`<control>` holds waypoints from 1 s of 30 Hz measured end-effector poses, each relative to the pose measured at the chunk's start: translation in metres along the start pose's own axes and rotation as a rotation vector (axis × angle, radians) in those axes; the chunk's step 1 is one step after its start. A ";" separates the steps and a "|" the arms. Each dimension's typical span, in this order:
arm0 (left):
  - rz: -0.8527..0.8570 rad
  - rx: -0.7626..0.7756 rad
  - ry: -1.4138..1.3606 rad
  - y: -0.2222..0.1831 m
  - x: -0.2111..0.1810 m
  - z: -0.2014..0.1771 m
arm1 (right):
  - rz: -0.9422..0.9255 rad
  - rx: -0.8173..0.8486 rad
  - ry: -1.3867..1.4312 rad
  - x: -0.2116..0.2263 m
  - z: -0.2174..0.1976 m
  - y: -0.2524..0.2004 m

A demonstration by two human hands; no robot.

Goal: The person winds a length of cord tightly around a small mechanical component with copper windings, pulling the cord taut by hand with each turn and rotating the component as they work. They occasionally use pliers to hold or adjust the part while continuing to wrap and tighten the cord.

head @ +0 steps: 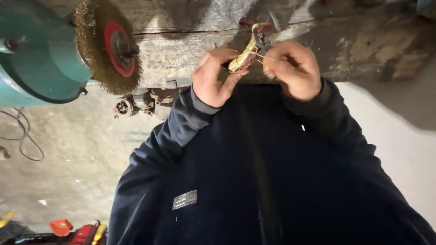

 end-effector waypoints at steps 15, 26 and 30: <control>-0.196 0.036 -0.038 -0.004 0.013 -0.001 | -0.061 0.292 0.363 0.019 -0.002 -0.003; -0.180 -0.119 -0.183 -0.008 0.016 -0.011 | -0.367 0.351 0.351 0.053 -0.008 -0.020; -0.170 -0.093 -0.163 -0.006 0.016 -0.017 | 0.199 0.361 0.091 0.020 0.005 -0.020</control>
Point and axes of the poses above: each hand's wrist, its own y-axis towards the middle knuckle, its own z-axis out of the palm, x = y × z, the point moved 8 cm from there along y, towards the middle knuckle, and after that the axes turned 2 degrees about -y, right-handed, at the moved point
